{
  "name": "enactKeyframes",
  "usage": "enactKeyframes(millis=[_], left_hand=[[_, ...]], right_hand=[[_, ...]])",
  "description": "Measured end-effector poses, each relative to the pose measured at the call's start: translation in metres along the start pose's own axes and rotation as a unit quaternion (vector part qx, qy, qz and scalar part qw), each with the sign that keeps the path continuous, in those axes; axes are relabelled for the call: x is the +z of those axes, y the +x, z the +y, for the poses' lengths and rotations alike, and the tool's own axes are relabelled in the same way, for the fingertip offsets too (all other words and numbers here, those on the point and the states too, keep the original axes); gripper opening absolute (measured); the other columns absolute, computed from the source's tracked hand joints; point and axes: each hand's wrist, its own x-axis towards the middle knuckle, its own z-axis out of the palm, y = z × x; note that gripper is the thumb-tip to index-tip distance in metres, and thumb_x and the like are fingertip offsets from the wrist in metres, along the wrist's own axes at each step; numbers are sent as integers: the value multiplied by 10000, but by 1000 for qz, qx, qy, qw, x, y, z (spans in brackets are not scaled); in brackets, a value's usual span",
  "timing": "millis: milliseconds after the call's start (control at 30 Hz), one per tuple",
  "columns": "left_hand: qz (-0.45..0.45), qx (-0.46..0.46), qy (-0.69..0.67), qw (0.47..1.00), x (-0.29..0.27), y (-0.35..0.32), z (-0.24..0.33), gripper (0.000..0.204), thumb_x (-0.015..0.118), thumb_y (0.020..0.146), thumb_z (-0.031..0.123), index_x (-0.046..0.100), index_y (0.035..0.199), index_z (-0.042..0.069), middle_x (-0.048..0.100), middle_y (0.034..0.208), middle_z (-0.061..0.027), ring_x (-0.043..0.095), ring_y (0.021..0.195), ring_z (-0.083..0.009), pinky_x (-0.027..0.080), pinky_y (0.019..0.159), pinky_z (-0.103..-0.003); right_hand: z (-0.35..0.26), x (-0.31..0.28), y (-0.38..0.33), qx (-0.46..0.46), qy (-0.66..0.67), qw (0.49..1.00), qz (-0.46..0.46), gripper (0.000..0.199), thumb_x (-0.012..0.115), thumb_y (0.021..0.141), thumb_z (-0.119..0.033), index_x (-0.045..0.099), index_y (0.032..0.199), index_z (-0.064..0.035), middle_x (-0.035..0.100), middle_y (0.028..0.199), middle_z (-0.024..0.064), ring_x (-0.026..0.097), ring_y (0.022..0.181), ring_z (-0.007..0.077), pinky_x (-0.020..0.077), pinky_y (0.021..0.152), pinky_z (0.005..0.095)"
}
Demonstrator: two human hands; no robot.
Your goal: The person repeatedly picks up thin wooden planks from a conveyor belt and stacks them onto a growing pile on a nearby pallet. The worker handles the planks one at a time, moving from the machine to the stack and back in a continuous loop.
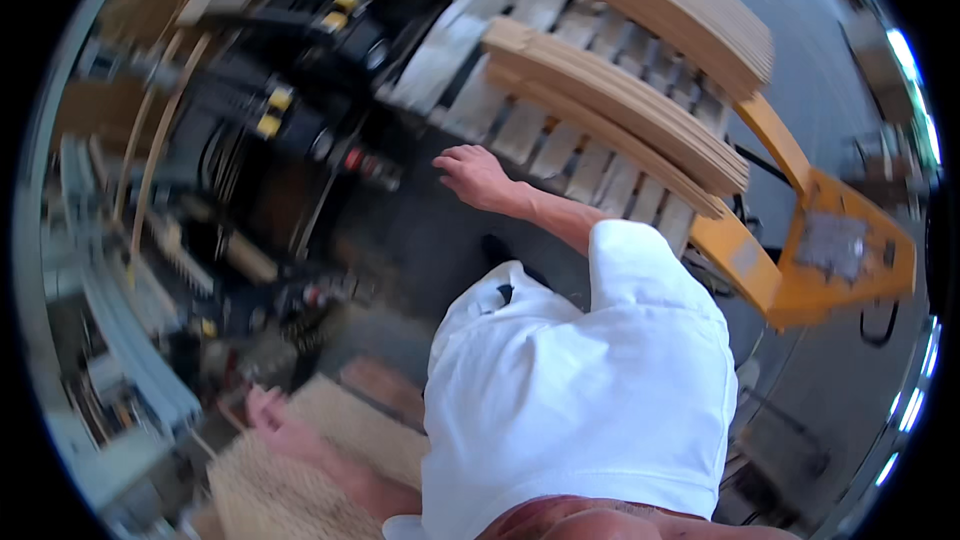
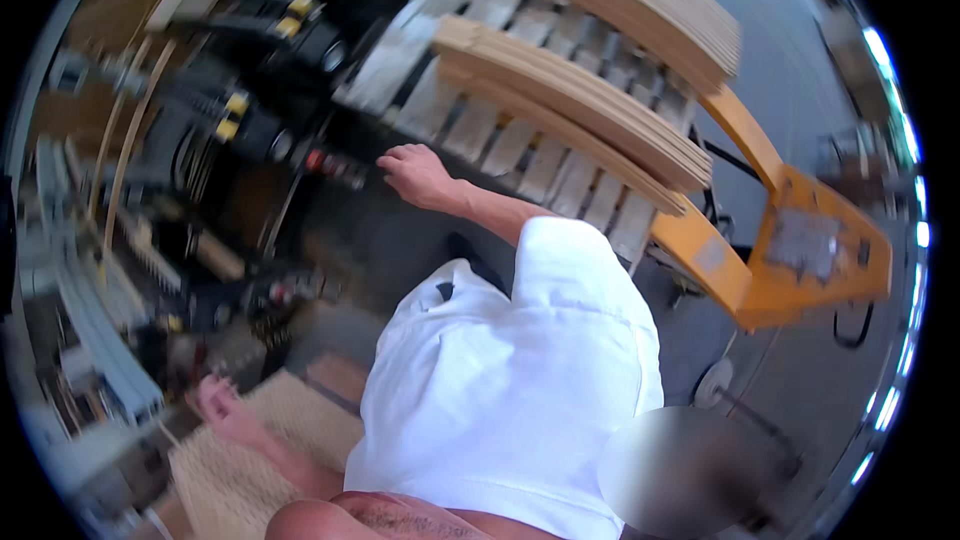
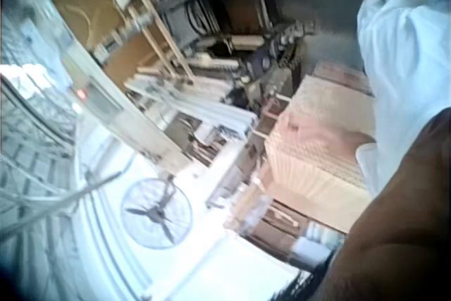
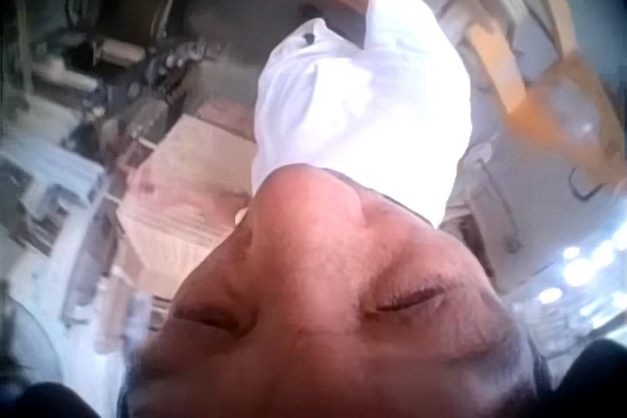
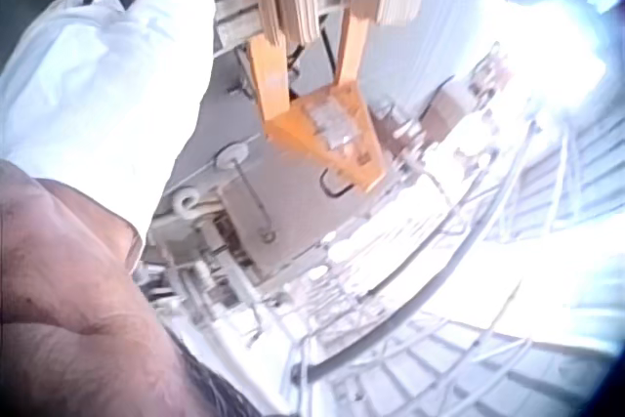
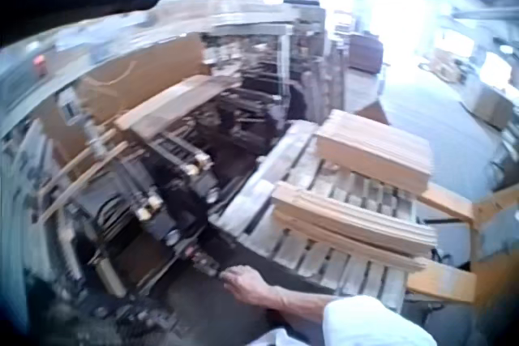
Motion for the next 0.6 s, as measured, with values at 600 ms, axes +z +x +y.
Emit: enactKeyframes(millis=[600], left_hand=[[-476,-19,-53,878,308,24,-6,315,583,971,226,648,1163,-15,693,955,-77,660,799,-143,540,666,-268]], right_hand=[[169,-137,-164,315,-390,856,128,382,605,751,-91,605,1131,-52,585,1084,125,535,1051,298,424,879,413]])
